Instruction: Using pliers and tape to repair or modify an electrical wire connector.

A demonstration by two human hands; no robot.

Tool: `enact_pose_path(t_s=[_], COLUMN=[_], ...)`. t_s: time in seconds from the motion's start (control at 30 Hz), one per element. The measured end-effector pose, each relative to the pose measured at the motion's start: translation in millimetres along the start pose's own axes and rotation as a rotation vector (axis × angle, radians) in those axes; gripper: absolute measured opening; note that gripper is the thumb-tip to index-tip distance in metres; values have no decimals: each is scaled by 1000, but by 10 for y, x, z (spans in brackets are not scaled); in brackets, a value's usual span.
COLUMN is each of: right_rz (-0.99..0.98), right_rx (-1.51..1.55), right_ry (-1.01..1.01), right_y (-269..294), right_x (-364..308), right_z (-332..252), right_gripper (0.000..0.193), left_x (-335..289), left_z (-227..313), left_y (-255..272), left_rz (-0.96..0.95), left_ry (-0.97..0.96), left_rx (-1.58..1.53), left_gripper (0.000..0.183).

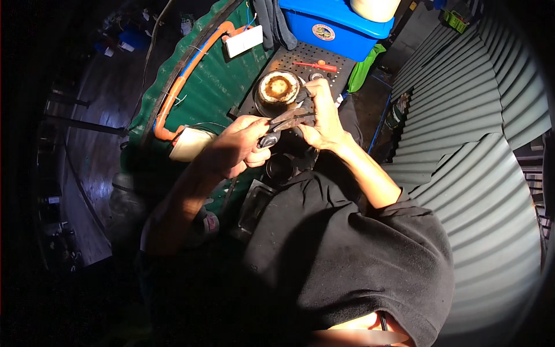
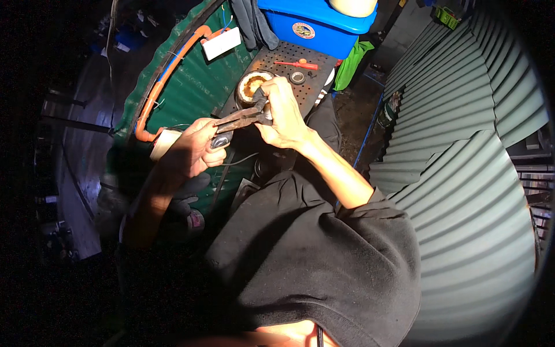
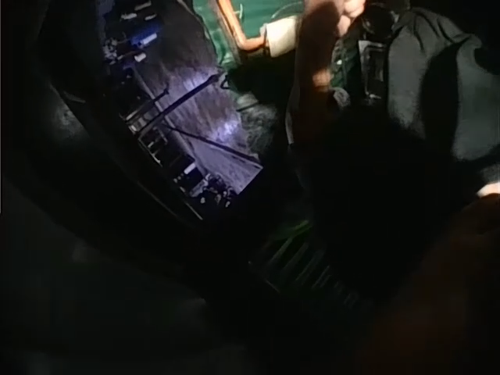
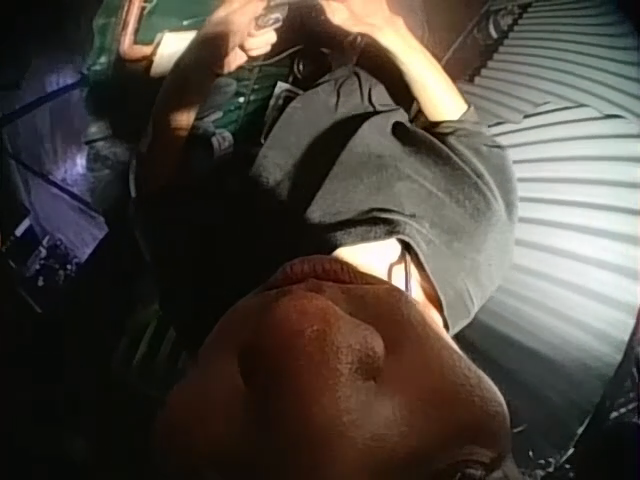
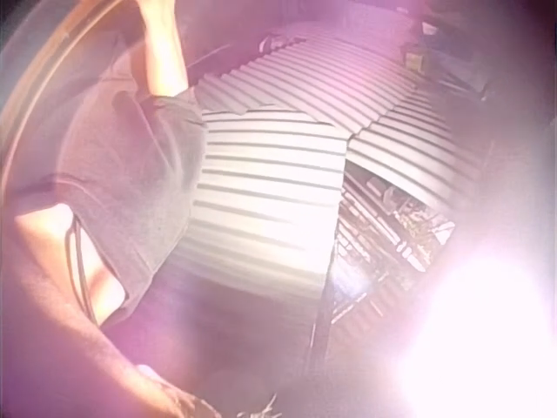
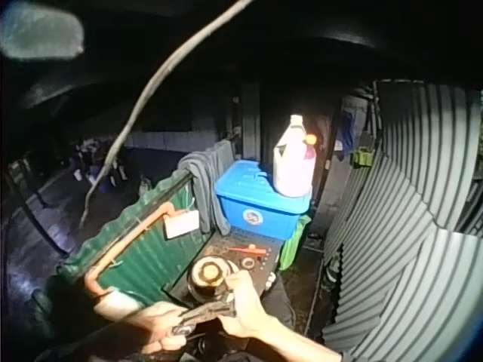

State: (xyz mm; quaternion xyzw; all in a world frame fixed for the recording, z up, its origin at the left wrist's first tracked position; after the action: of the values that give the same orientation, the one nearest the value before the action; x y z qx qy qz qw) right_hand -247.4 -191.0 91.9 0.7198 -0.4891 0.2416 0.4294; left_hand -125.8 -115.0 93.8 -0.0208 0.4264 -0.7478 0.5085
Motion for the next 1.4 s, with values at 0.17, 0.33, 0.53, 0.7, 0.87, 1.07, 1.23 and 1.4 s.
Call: enact_pose_path(t_s=[0.17, 0.33, 0.53, 0.7, 0.87, 1.07, 1.23, 1.4], right_rz=[-242, -271, -124, -12, 76, 48, 96, 57], right_rx=[373, 1069, 1104, 1380, 1620, 1301, 1483, 1176], right_ry=[-492, -1373, -1398, -1438, -1422, -1341, -1406, -1292], right_y=[-266, -386, -413, -389, -447, -289, -333, -320], right_x=[-222, -572, -513, -667, -646, -549, -466, -403], right_z=[-149, -427, -325, -395, -575, -506, -572, -507], right_gripper=[51, 45, 32, 25, 21, 21, 18, 28], left_x=[-239, -381, -316, -223, -324, -352, -322, -325], left_z=[471, 426, 462, 482, 525, 489, 520, 577], left_y=[-290, -460, -463, -379, -367, -351, -422, -395], left_rz=[321, 289, 232, 301, 250, 189, 172, 294], left_ry=[-623, -733, -730, -636, -708, -838, -704, -678], left_rx=[1452, 1865, 1715, 1675, 1607, 1612, 1520, 1531], left_gripper=[17, 27, 49, 49, 50, 54, 54, 48])
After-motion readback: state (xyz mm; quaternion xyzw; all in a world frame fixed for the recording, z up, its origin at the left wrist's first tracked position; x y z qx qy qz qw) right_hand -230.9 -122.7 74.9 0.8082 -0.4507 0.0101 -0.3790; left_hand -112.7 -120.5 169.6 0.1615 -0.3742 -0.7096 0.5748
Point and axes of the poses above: each hand's wrist, its own x-axis towards the middle knuckle, its own y-axis out of the back of the hand, z = x × y, the point moved 7 cm from there along x, towards the middle knuckle, and after that the axes turned 3 degrees about -x, right-handed, at the moved point
